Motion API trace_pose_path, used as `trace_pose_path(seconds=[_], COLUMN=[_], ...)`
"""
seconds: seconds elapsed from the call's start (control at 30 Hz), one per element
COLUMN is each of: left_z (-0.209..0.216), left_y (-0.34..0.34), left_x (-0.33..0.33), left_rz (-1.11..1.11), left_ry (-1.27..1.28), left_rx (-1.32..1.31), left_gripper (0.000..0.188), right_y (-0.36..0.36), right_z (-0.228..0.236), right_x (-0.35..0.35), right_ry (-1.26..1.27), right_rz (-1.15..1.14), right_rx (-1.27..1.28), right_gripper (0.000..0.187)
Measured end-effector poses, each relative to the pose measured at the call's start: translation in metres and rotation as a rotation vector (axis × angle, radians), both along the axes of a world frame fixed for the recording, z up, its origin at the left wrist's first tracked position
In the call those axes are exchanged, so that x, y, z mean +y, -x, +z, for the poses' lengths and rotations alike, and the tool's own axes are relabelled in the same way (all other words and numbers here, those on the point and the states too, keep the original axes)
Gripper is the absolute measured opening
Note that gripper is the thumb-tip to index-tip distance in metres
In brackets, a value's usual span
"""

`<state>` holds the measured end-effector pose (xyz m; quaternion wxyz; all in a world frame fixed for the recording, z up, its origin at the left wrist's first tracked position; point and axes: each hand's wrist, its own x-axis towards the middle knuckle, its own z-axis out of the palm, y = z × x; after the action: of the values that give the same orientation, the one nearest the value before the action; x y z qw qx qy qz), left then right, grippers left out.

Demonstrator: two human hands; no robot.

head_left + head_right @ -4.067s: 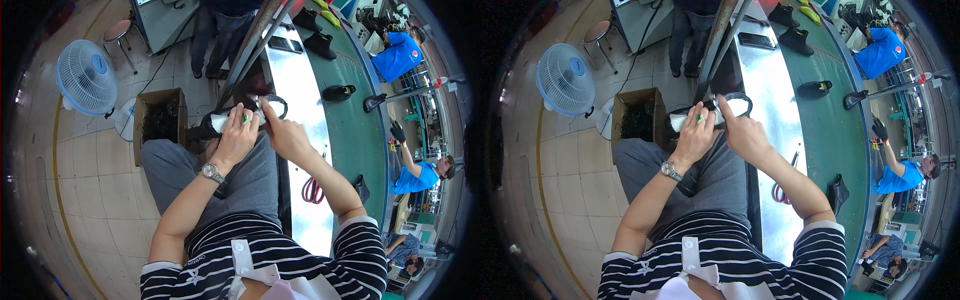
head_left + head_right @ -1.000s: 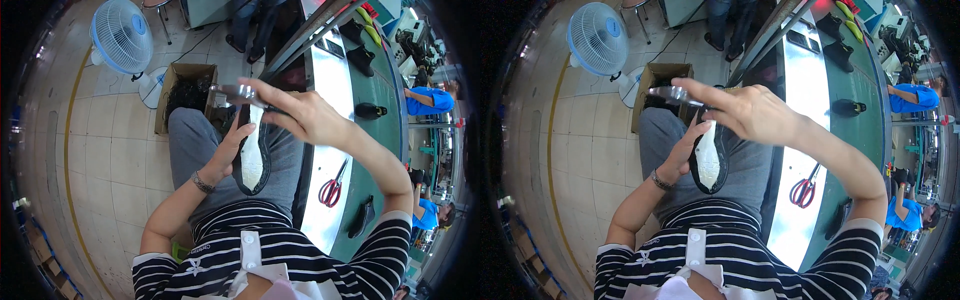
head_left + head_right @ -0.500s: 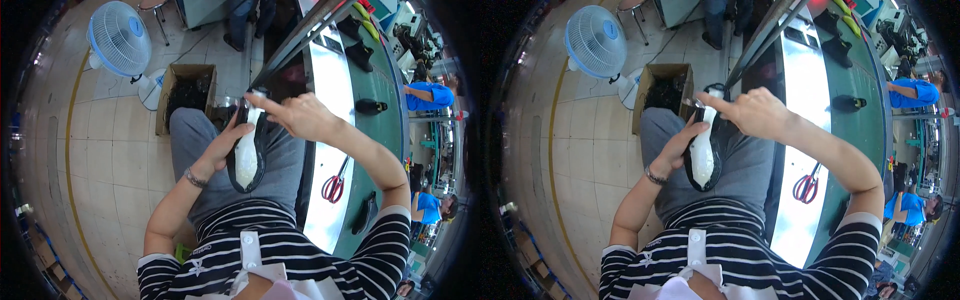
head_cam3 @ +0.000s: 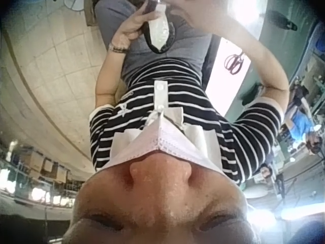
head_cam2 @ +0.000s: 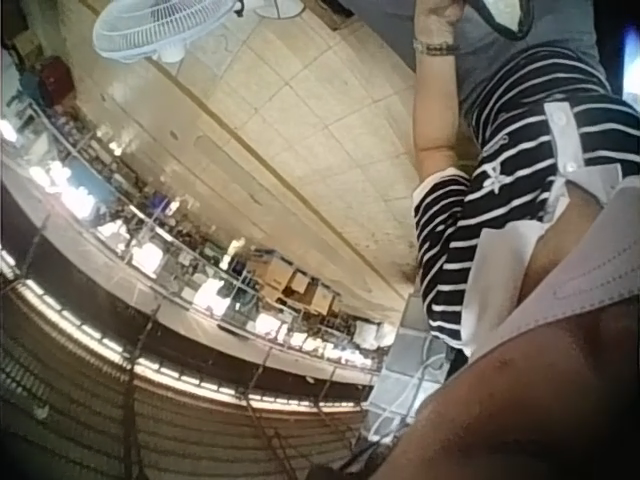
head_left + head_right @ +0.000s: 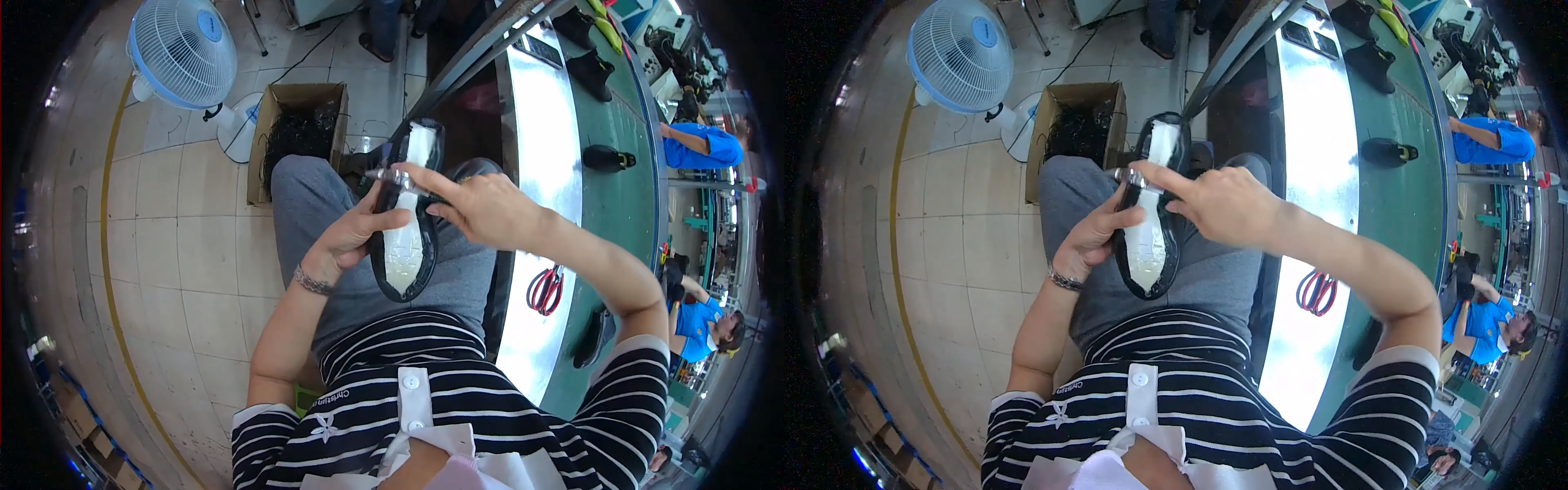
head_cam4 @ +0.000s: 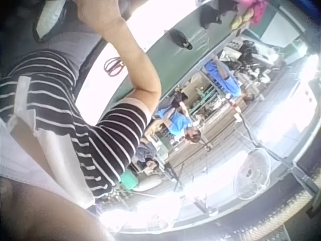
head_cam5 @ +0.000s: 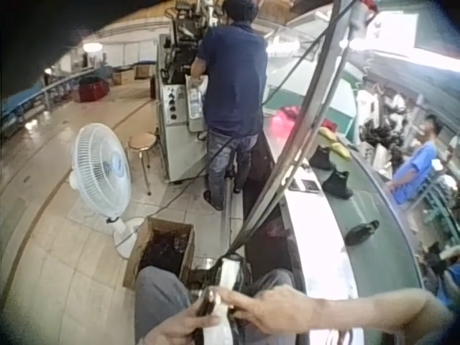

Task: Manually trimming excess material and finishing edges of a shoe upper during manufacturing.

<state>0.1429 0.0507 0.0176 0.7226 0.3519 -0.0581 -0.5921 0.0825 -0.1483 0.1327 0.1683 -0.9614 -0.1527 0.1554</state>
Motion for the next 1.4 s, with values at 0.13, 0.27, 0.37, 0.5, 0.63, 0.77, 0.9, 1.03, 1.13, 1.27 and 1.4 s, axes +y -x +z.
trace_pose_path(seconds=[0.13, 0.27, 0.37, 0.5, 0.63, 0.77, 0.9, 1.03, 1.13, 1.27, 1.4], left_z=[-0.01, -0.019, -0.013, -0.007, -0.007, -0.012, -0.024, -0.02, -0.023, -0.034, -0.053], left_y=[0.032, 0.047, 0.049, 0.05, 0.041, 0.036, 0.046, 0.046, 0.054, 0.045, 0.056], left_x=[0.006, -0.001, -0.002, 0.005, 0.006, 0.02, 0.021, 0.028, 0.028, 0.029, 0.031], left_rz=[0.138, 0.279, 0.298, 0.203, 0.205, -0.003, 0.068, -0.122, 0.011, -0.271, 0.164], left_ry=[0.208, 0.098, 0.022, 0.014, -0.027, -0.038, -0.02, -0.107, 0.022, -0.108, 0.376], left_rx=[0.271, 0.187, 0.057, -0.009, -0.001, 0.185, 0.06, -0.075, -0.113, -0.328, -0.047], left_gripper=[0.076, 0.063, 0.056, 0.06, 0.07, 0.066, 0.072, 0.074, 0.057, 0.053, 0.056], right_y=[0.005, 0.008, 0.007, 0.023, 0.017, 0.028, 0.034, 0.04, 0.056, 0.055, 0.076], right_z=[-0.006, -0.011, 0.017, 0.015, 0.006, 0.022, 0.007, 0.025, 0.006, 0.004, 0.002], right_x=[0.002, 0.0, 0.011, 0.019, 0.019, 0.032, 0.033, 0.044, 0.045, 0.043, 0.053], right_ry=[0.129, 0.114, 0.212, -0.134, 0.091, 0.046, 0.126, 0.2, 0.032, 0.265, -0.051], right_rz=[-0.02, -0.029, 0.055, 0.054, 0.046, 0.145, 0.009, 0.144, 0.17, 0.125, 0.203], right_rx=[0.133, 0.072, 0.02, -0.25, 0.094, -0.042, 0.134, 0.134, -0.182, 0.122, -0.123], right_gripper=[0.062, 0.064, 0.066, 0.065, 0.065, 0.079, 0.075, 0.077, 0.069, 0.063, 0.072])
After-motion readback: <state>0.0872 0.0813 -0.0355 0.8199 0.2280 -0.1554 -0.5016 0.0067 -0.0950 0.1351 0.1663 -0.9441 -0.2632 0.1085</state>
